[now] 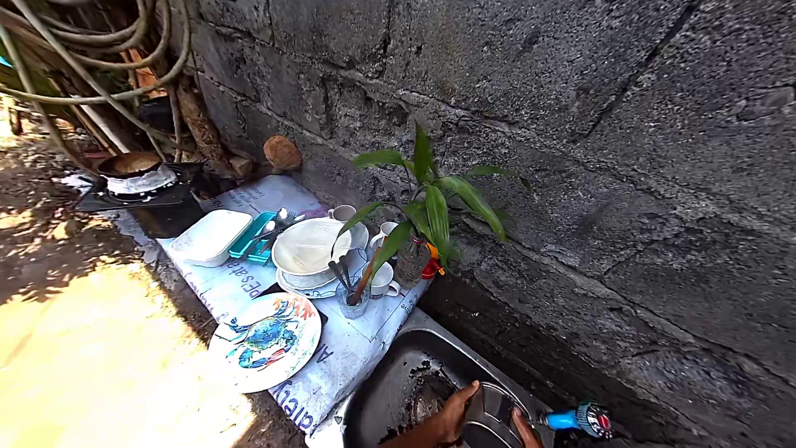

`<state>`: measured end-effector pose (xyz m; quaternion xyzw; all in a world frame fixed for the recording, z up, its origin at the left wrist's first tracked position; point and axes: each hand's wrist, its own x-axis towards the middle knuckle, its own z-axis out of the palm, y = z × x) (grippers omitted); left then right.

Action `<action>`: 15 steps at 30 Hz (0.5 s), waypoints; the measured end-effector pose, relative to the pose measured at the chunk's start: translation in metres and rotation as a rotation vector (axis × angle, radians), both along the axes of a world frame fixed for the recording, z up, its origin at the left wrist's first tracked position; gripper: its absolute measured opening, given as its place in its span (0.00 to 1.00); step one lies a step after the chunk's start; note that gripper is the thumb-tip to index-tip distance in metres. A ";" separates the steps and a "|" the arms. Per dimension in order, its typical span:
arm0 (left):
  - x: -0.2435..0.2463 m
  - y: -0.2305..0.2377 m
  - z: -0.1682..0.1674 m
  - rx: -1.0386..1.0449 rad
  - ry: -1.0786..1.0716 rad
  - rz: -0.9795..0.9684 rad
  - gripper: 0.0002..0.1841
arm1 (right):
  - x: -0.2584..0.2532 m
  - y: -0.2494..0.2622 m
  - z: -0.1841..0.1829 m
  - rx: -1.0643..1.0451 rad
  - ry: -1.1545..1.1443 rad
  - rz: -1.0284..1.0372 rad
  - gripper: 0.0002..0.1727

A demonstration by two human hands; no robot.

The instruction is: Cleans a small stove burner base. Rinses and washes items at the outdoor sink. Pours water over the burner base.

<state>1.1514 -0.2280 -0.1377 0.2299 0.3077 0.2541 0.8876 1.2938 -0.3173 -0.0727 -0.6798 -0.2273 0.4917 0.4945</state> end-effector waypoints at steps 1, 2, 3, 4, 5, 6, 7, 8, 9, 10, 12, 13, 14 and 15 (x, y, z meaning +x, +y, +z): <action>-0.002 0.003 0.007 -0.056 0.010 -0.033 0.34 | -0.004 0.008 0.005 -0.027 -0.074 -0.034 0.33; -0.004 0.007 0.012 -0.093 0.034 -0.064 0.37 | -0.006 0.016 0.008 -0.033 -0.145 -0.082 0.34; -0.006 0.012 0.015 -0.093 0.082 -0.098 0.39 | -0.006 0.021 0.009 -0.015 -0.190 -0.099 0.36; -0.008 0.016 0.015 -0.065 0.135 -0.131 0.41 | -0.003 0.024 0.010 0.018 -0.247 -0.089 0.38; -0.011 0.019 0.014 -0.031 0.181 -0.160 0.42 | -0.001 0.026 0.012 0.057 -0.328 -0.062 0.38; -0.013 0.021 0.013 0.009 0.214 -0.181 0.43 | 0.002 0.026 0.012 0.099 -0.416 -0.027 0.38; -0.016 0.021 0.011 0.050 0.226 -0.195 0.43 | 0.005 0.023 0.012 0.126 -0.485 0.019 0.39; -0.020 0.020 0.010 0.104 0.219 -0.203 0.41 | 0.009 0.017 0.012 0.129 -0.526 0.060 0.39; -0.025 0.018 0.010 0.184 0.191 -0.219 0.37 | 0.012 0.008 0.012 0.124 -0.540 0.082 0.39; -0.030 0.019 0.010 0.280 0.154 -0.242 0.31 | 0.014 0.000 0.011 0.125 -0.538 0.083 0.38; -0.030 0.022 0.015 0.461 0.126 -0.300 0.38 | 0.013 -0.015 0.006 0.164 -0.471 0.030 0.37; -0.027 0.022 0.019 0.546 0.142 -0.312 0.45 | 0.010 -0.022 0.005 0.204 -0.412 -0.009 0.45; -0.022 0.019 0.024 0.617 0.158 -0.296 0.49 | 0.008 -0.027 0.004 0.236 -0.362 -0.032 0.55; -0.016 0.015 0.026 0.669 0.170 -0.256 0.51 | 0.005 -0.031 0.004 0.247 -0.332 -0.058 0.61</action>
